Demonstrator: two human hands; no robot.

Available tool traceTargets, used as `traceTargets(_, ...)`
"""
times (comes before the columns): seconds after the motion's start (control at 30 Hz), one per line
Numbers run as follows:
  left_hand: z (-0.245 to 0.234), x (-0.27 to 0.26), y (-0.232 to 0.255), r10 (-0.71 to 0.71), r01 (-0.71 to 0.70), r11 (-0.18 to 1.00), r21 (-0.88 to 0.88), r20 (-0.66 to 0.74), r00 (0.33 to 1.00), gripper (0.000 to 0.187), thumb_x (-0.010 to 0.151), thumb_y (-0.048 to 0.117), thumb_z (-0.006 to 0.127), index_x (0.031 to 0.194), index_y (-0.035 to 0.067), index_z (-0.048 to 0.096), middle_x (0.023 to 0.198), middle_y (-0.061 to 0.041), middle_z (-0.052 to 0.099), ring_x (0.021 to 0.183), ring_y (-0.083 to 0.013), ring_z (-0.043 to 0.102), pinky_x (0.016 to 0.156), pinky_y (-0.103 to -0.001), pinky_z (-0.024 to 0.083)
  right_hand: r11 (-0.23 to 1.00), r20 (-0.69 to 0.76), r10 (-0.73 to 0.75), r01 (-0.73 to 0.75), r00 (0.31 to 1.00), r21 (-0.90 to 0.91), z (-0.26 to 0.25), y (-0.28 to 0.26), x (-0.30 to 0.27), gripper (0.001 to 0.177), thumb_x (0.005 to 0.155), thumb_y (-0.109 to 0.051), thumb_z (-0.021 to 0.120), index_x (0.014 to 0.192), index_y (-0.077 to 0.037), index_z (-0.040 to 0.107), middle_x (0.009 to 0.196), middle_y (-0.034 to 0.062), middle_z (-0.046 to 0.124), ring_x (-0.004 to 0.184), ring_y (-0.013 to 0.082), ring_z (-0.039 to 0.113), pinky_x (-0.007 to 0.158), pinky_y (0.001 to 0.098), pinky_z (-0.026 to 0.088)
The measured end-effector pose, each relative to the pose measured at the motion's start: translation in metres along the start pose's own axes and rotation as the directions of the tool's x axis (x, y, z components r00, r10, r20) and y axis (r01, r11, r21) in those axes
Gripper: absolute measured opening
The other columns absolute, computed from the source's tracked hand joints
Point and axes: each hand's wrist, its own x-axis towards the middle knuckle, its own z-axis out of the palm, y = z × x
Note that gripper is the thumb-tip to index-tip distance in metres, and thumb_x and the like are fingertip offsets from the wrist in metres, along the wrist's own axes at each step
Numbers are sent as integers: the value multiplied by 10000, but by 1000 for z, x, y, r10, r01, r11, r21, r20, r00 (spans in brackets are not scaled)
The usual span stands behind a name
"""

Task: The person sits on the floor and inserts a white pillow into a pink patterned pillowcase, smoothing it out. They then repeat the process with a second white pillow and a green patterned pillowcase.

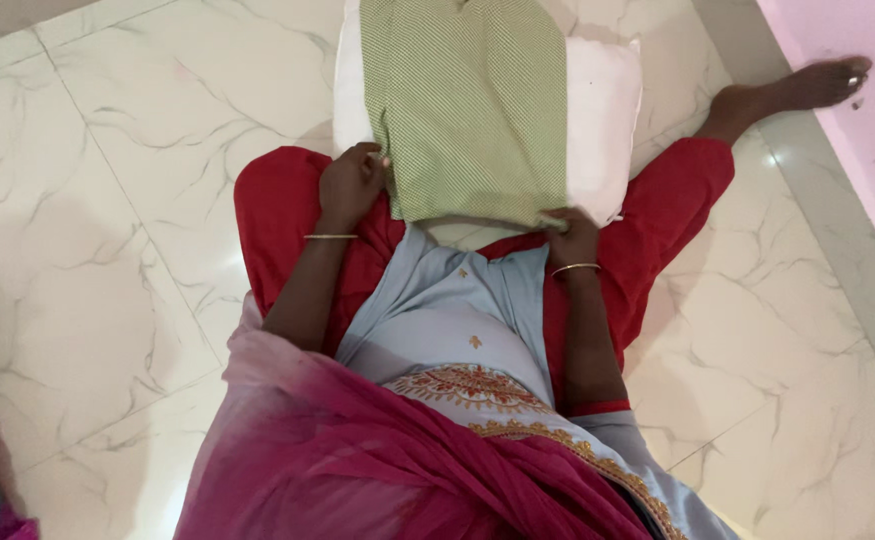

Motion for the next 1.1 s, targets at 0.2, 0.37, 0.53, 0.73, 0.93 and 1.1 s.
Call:
traceTargets(0.2,12,11,5,-82,79,996,41,91,992,670,865,485,801,1339,73,567,887,-114,759,759,-285,734,638,-436,554,944,171,280,-238,945,-229,-2,38,4,194,774,-17,631,880,5,792,782,95,755,657,156,660,616,304,527)
traceTargets(0.37,7,8,26,-235,196,968,158,293,927,1243,711,536,909,1595,21,204,912,-191,753,833,-350,735,729,-466,551,948,236,289,-243,928,-204,-5,46,9,188,808,-34,635,928,-17,780,849,80,759,726,134,697,680,296,568)
traceTargets(0.53,28,3,11,205,-160,898,-410,67,977,1040,816,170,891,1640,-1,280,1540,-264,531,1369,-410,572,1120,-421,480,976,-21,195,-196,981,-96,2,31,11,139,870,-115,805,938,-15,735,837,91,735,735,144,666,691,305,559)
traceTargets(0.73,-41,33,-6,-72,175,974,-143,540,839,740,688,89,832,1402,129,643,1360,-172,680,1276,-301,648,1081,-379,507,962,446,269,-264,854,-76,4,38,-1,133,814,-42,713,940,-32,757,848,78,752,749,149,672,661,310,545)
traceTargets(0.93,-30,101,-11,114,-109,987,-114,36,993,506,853,235,879,1298,86,692,1242,-197,656,1115,-324,660,903,-407,576,901,391,352,-196,850,-386,3,10,11,151,852,-144,742,966,-48,760,877,124,748,796,227,700,736,367,549)
traceTargets(1.1,63,220,-55,12,13,953,-303,79,997,401,985,269,732,1356,131,665,1227,-135,713,1065,-235,687,934,-365,565,889,-60,-37,5,998,-457,2,5,97,244,951,-231,740,1037,-5,709,990,175,722,912,271,696,780,388,584)
